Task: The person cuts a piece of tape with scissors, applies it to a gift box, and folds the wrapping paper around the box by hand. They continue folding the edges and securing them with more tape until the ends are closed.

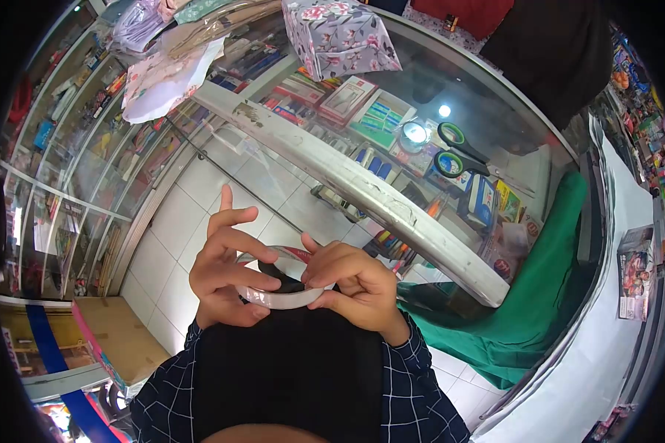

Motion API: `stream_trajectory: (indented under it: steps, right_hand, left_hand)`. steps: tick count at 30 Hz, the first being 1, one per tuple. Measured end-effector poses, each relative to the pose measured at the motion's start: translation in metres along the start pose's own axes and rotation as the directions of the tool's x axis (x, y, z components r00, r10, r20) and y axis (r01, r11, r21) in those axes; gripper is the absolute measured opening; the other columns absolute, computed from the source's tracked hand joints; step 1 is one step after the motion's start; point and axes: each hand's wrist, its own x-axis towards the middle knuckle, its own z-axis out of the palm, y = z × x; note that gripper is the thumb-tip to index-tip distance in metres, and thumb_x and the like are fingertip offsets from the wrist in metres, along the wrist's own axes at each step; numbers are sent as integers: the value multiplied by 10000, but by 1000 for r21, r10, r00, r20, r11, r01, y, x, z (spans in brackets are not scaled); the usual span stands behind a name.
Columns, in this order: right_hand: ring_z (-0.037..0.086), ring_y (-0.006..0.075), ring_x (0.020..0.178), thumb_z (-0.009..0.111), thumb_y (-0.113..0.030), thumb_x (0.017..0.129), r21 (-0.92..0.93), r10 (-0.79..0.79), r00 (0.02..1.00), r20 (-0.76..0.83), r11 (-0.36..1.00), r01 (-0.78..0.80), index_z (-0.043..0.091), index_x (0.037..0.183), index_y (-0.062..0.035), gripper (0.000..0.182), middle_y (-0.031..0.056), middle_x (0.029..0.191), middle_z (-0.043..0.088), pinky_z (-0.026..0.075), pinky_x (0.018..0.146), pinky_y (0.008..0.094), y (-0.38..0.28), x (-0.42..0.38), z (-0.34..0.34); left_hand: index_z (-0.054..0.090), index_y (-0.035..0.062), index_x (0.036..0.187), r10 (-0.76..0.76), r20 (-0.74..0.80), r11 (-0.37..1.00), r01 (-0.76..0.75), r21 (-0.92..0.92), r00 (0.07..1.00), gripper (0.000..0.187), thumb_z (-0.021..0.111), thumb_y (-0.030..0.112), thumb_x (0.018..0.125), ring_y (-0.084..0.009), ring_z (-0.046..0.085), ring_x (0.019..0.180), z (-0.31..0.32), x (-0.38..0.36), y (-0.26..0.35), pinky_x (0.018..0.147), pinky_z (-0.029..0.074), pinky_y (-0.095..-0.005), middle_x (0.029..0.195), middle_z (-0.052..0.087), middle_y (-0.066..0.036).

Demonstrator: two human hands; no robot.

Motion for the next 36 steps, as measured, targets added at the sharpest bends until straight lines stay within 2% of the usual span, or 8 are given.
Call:
stream_trajectory:
  steps: [9,15,23,24,26,27,32,36]
  right_hand:
    - [606,250,899,696,27,770,23,-84,991,103,996,82,595,958,-2,216,129,909,608,251,1090,543,1,0,-7]
    - [593,270,1030,601,72,828,146,71,988,138,985,-91,527,1041,5,235,137,1014,587,197,1119,520,9,-3,-5]
    - [592,254,1042,600,94,818,227,152,975,161,956,-186,520,1029,10,241,150,1021,590,287,1088,509,13,-9,-5]
    - [597,252,1029,609,96,811,229,158,975,155,955,-191,523,1022,10,243,152,1015,592,301,1082,508,13,-10,-5]
    - [611,242,998,644,78,793,81,90,990,105,992,-98,548,975,-3,221,136,973,613,340,1056,499,16,-9,-4]
    - [618,237,982,662,69,785,4,52,995,82,999,-53,560,951,-9,210,127,952,624,359,1044,494,17,-9,-3]
    - [626,206,892,743,-33,735,-587,-122,982,146,788,186,607,851,-69,182,62,846,648,417,888,403,11,-1,2]
    - [587,219,912,793,-132,680,-743,-173,956,239,601,294,627,870,-93,256,50,899,628,396,823,385,14,-3,1]
  left_hand:
    - [744,241,830,-10,-11,1000,10,7,1000,260,795,242,575,-257,446,1225,0,1,3,1107,-8,-585,998,651,49]
    - [742,242,860,-17,-12,999,17,51,1000,300,825,217,573,-252,458,1212,-1,2,7,1104,9,-597,990,648,62]
    - [709,188,906,4,22,998,-5,66,1000,379,876,221,567,-256,451,1210,-3,0,6,1116,72,-555,1083,610,17]
    - [678,162,921,-76,-112,997,74,-28,991,412,880,209,565,-257,447,1207,2,0,6,1111,108,-533,1108,583,-12]
    - [617,111,953,-262,-343,952,185,-242,902,481,887,184,561,-259,438,1201,17,-1,6,1099,181,-491,1158,531,-69]
    - [529,81,968,-237,-337,963,175,-205,911,549,889,148,559,-258,425,1192,16,-3,1,1041,274,-441,1181,462,-119]
    - [583,65,926,-335,-136,940,320,-121,932,360,822,152,672,-190,559,1031,9,-11,3,1076,269,-445,977,605,-65]
    - [634,41,1010,-463,-36,863,442,-244,885,303,755,146,753,-138,662,796,14,-9,13,1071,300,-456,845,693,-22]
